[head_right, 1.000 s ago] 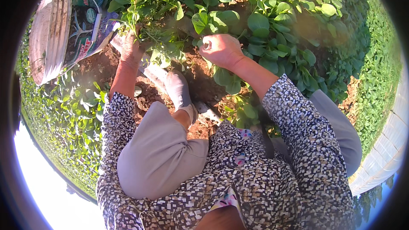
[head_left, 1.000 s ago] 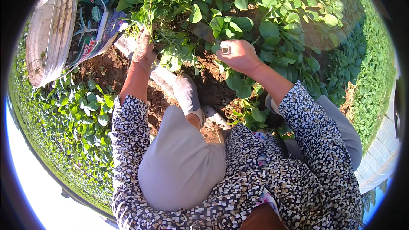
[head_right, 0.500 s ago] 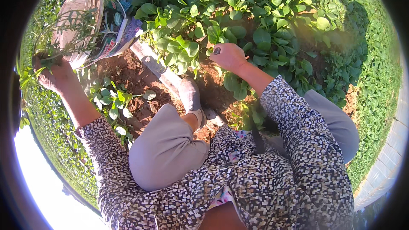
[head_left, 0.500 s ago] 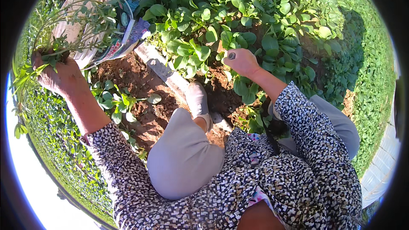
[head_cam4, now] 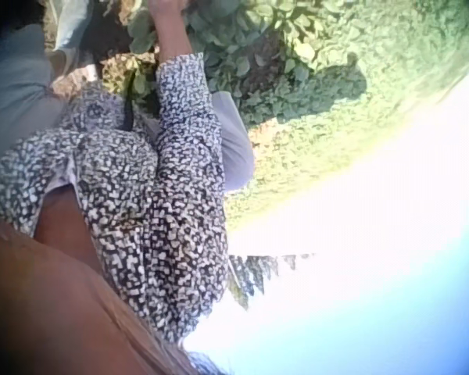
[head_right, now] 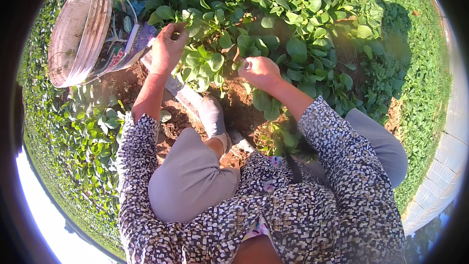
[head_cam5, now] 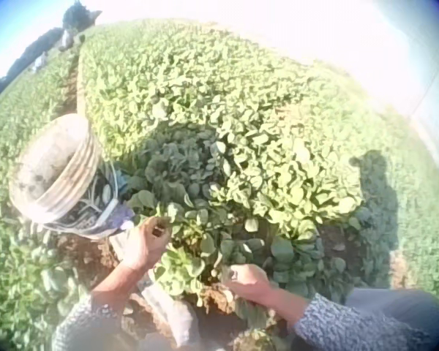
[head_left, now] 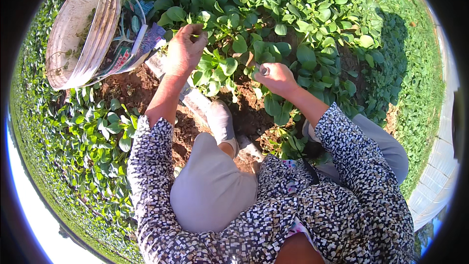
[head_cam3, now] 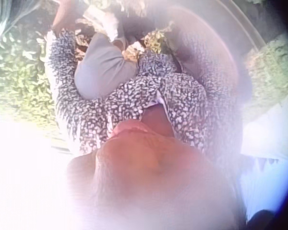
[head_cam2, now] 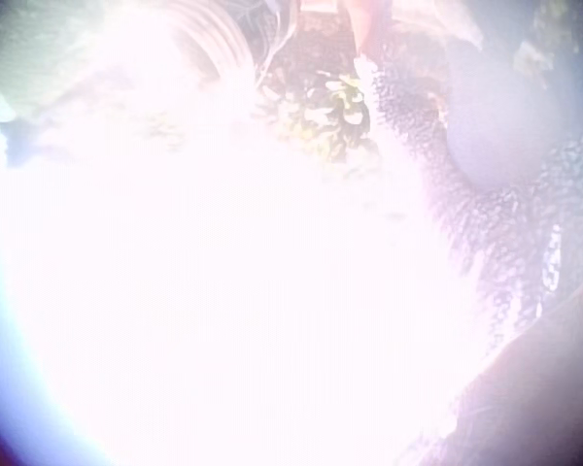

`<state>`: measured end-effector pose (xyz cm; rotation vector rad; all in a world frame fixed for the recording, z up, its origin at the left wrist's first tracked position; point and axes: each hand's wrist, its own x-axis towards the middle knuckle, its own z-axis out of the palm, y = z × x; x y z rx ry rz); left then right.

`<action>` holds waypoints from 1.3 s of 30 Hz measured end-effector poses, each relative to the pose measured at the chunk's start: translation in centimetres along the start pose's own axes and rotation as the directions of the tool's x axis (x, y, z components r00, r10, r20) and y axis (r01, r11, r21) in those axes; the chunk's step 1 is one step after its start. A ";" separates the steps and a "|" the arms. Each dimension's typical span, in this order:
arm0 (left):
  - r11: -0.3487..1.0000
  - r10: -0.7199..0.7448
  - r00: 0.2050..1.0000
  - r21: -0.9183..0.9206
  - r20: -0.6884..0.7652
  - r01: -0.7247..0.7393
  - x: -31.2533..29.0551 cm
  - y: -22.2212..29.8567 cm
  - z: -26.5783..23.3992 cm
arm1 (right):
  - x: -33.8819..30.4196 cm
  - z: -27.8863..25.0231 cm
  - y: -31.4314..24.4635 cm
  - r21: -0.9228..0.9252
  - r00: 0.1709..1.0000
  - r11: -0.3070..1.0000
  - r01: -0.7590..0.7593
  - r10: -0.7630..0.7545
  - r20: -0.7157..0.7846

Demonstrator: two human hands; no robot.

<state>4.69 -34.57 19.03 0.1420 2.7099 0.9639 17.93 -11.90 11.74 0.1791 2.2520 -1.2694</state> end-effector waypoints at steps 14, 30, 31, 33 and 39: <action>0.552 -0.324 0.898 -0.711 0.298 0.435 3.8 -7.7 5.0 | -0.3 0.9 -1.6 -0.050 0.999 0.998 -0.041 0.041 -0.011; 0.721 -0.103 0.872 0.640 0.479 -0.266 5.0 -10.1 9.9 | 2.8 2.9 -4.8 -0.160 0.995 0.986 0.047 -0.060 -0.075; 0.737 -0.102 0.866 0.622 0.489 -0.265 5.1 -10.8 9.9 | 3.4 3.0 -5.0 -0.191 0.999 0.981 0.034 -0.042 -0.036; 0.724 -0.123 0.821 0.616 0.558 -0.309 5.4 -9.8 9.5 | 4.2 2.8 -5.4 -0.218 0.999 0.975 0.032 -0.035 -0.009; 0.920 -0.227 0.899 0.385 0.375 0.072 3.4 -11.2 8.5 | 4.4 1.8 -5.7 -0.332 0.971 0.915 0.229 -0.240 0.009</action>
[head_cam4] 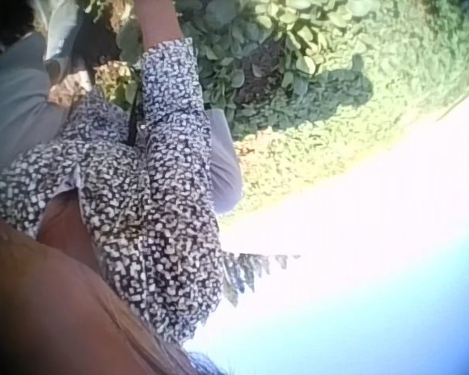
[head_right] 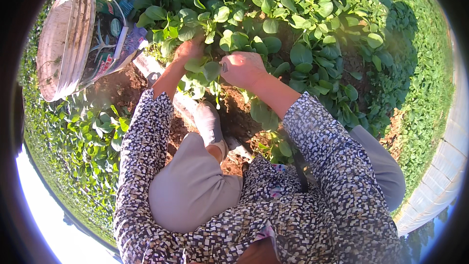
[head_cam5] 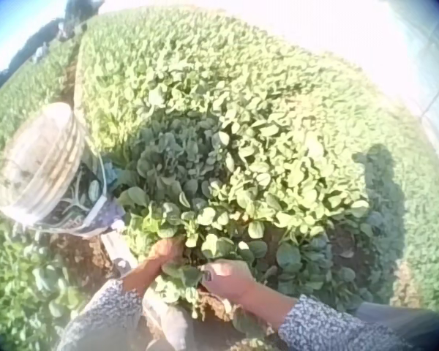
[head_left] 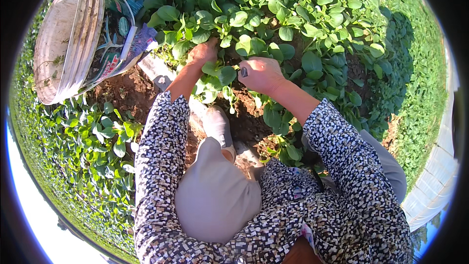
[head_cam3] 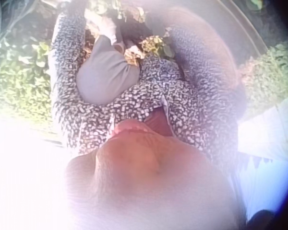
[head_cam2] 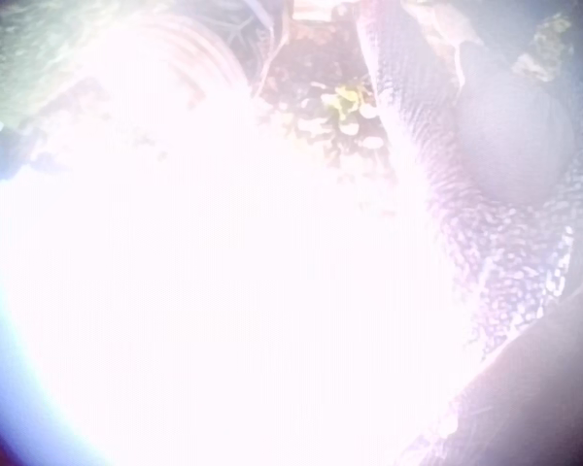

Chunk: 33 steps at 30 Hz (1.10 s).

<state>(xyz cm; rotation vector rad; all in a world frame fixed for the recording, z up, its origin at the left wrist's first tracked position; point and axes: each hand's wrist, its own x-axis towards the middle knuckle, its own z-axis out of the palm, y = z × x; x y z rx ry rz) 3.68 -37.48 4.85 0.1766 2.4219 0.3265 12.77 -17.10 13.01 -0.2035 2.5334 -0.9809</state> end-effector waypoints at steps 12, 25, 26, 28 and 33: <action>0.350 -0.275 0.396 -0.475 -0.876 -0.807 -15.9 1.5 -23.2 | -6.8 0.0 3.9 0.235 0.991 0.964 -0.124 0.133 -0.025; 0.908 0.003 0.942 -0.394 -0.337 -0.144 -4.3 2.1 -0.8 | -3.7 0.4 1.2 0.346 0.979 0.917 -0.197 0.204 0.015; 0.938 -0.005 0.954 -0.331 -0.298 -0.098 -2.4 2.1 -0.3 | -3.5 0.1 1.3 0.355 0.962 0.895 -0.270 0.264 0.064; 0.984 -0.036 0.973 -0.178 -0.226 -0.005 -0.1 2.0 -0.4 | -3.1 -0.1 0.5 0.333 0.948 0.888 -0.317 0.311 0.074; 0.993 -0.102 0.991 -0.061 -0.086 0.097 1.9 3.2 -1.2 | -2.4 -0.4 0.3 0.287 0.945 0.901 -0.326 0.305 0.117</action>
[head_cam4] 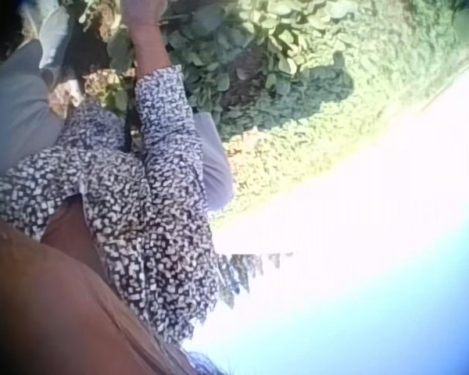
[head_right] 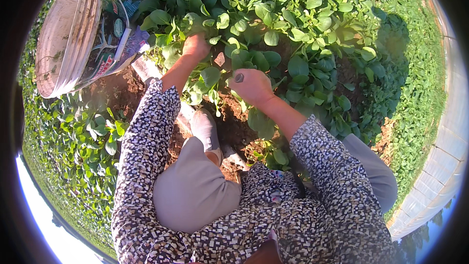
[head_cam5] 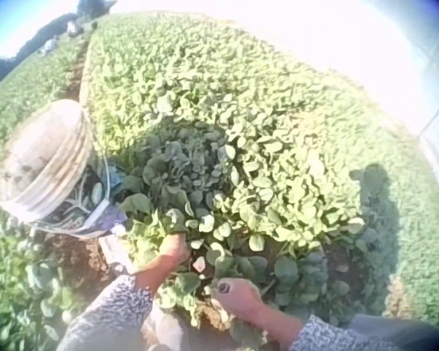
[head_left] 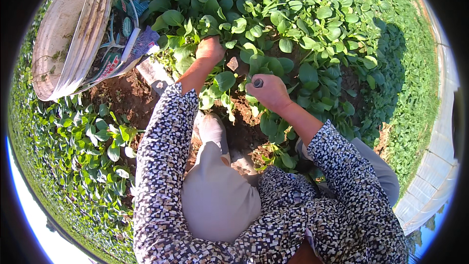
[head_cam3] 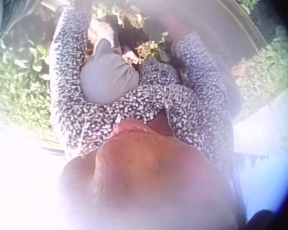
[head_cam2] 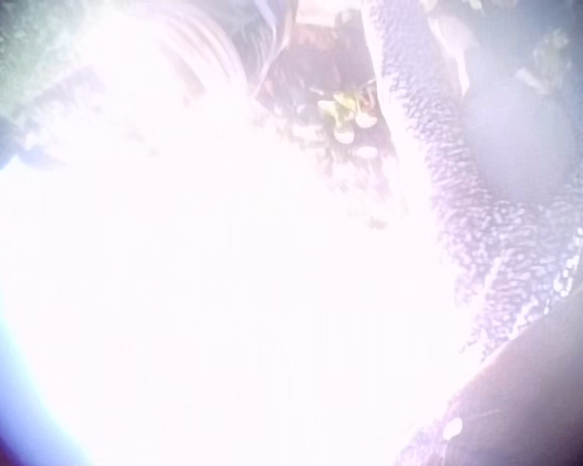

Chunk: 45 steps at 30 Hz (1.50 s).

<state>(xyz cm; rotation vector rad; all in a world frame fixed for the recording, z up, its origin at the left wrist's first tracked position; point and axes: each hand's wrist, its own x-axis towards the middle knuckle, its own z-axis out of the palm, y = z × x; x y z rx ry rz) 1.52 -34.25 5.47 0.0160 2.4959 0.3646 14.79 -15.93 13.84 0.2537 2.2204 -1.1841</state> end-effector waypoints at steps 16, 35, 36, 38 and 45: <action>0.589 -0.023 0.997 -0.806 -0.080 -0.051 -5.5 -4.3 -2.5 | -1.8 0.3 0.4 -0.282 0.968 0.932 0.226 -0.247 -0.040; 0.054 -0.592 0.806 -0.998 -0.014 0.022 -14.1 -13.3 2.3 | -7.7 -0.3 -2.9 0.709 0.793 0.470 -0.526 -0.031 0.609; 0.006 -0.594 0.803 -0.998 0.045 0.060 -14.4 -13.4 2.9 | -7.7 0.3 -2.1 0.643 0.762 0.533 -0.550 0.006 0.647; -0.013 -0.582 0.810 -0.997 0.069 0.076 -15.1 -13.4 3.9 | -7.4 1.6 -0.6 0.626 0.767 0.540 -0.563 0.058 0.639; 0.097 -0.430 0.850 -0.921 0.303 0.377 -17.9 -11.3 6.2 | -2.9 0.3 0.5 0.891 0.894 0.096 -0.444 0.120 0.432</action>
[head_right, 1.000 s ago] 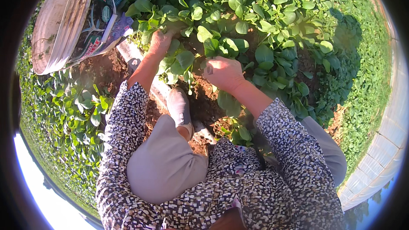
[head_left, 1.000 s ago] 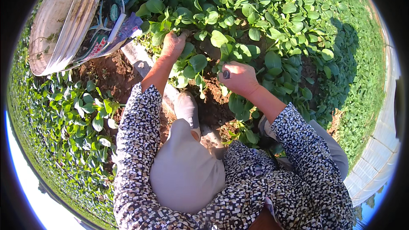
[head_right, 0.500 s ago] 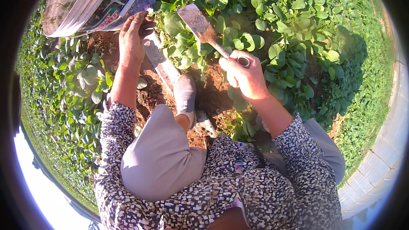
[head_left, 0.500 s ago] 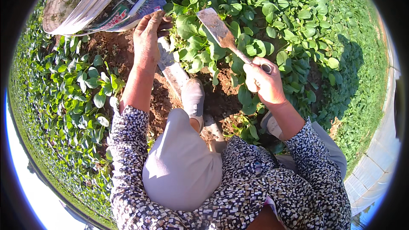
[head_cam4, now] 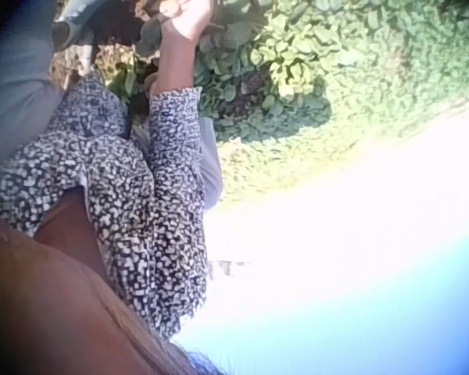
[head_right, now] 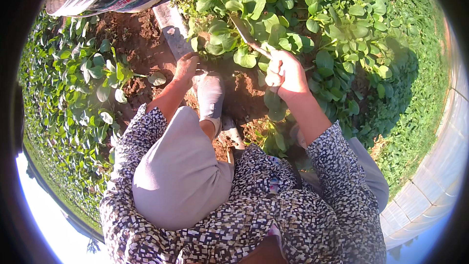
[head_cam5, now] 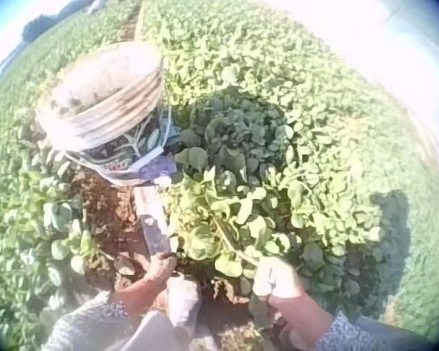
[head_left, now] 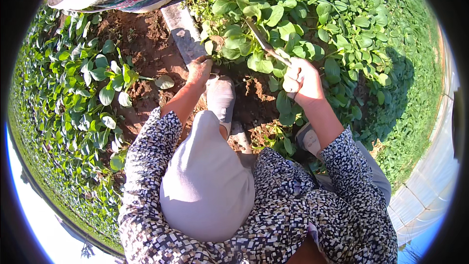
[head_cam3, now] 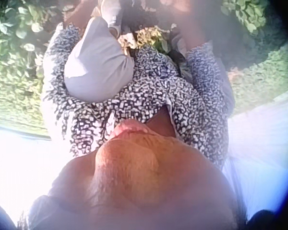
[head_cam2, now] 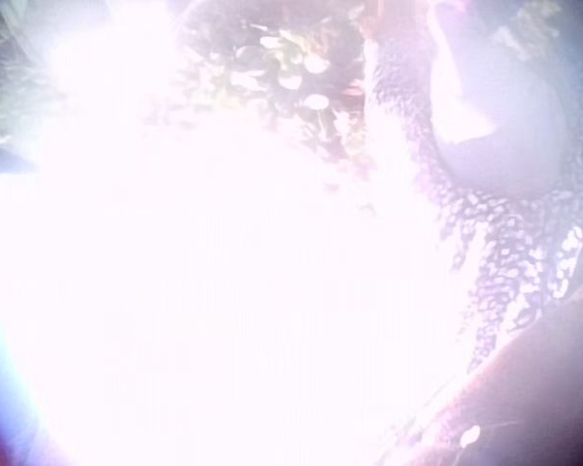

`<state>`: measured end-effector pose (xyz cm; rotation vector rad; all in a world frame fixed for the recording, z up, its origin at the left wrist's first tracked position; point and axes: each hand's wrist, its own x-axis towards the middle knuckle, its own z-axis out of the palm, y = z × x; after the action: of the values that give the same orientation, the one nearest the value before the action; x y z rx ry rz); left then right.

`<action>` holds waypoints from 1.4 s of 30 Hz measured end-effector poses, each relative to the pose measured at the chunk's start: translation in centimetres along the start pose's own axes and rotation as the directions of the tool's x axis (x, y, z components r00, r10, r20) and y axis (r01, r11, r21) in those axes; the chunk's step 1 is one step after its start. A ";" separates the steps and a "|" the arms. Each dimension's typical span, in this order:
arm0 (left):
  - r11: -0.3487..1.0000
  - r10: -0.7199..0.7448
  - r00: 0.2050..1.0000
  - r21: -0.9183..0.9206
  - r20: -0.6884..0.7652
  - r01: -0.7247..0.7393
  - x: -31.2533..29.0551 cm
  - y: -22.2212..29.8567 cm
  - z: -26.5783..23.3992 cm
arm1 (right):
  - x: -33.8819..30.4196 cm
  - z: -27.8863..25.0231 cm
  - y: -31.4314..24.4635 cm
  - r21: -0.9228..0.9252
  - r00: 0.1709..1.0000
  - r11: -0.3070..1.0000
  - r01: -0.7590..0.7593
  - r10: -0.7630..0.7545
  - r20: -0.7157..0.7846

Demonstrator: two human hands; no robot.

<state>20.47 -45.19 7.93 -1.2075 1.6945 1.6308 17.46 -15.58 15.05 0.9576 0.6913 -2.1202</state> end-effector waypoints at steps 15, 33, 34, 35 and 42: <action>0.546 0.307 0.821 0.617 0.482 -0.567 -2.3 1.8 14.1 | -4.2 0.4 -1.0 0.039 0.975 0.992 0.121 -0.111 -0.193; 0.201 0.360 0.146 0.077 0.921 -0.977 -5.3 -4.0 9.5 | 1.5 6.4 -4.1 -0.516 0.943 -0.811 0.277 0.127 0.308; 0.278 0.403 0.306 0.203 0.863 -0.939 -4.8 -4.5 8.2 | 2.1 5.0 -4.5 -0.491 0.895 -0.795 0.357 0.142 0.422; 0.358 0.430 0.462 0.323 0.776 -0.876 -4.0 -5.4 6.9 | 2.3 5.3 -4.7 -0.478 0.894 -0.795 0.373 0.172 0.413; 0.460 0.564 0.750 0.622 0.346 -0.634 1.8 -3.2 7.6 | 2.2 8.8 -6.7 -0.332 0.884 -0.822 0.463 0.399 0.245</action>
<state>20.57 -38.01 3.47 -0.1069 2.5275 1.0595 7.55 -18.47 19.65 -1.1777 1.9647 -0.0446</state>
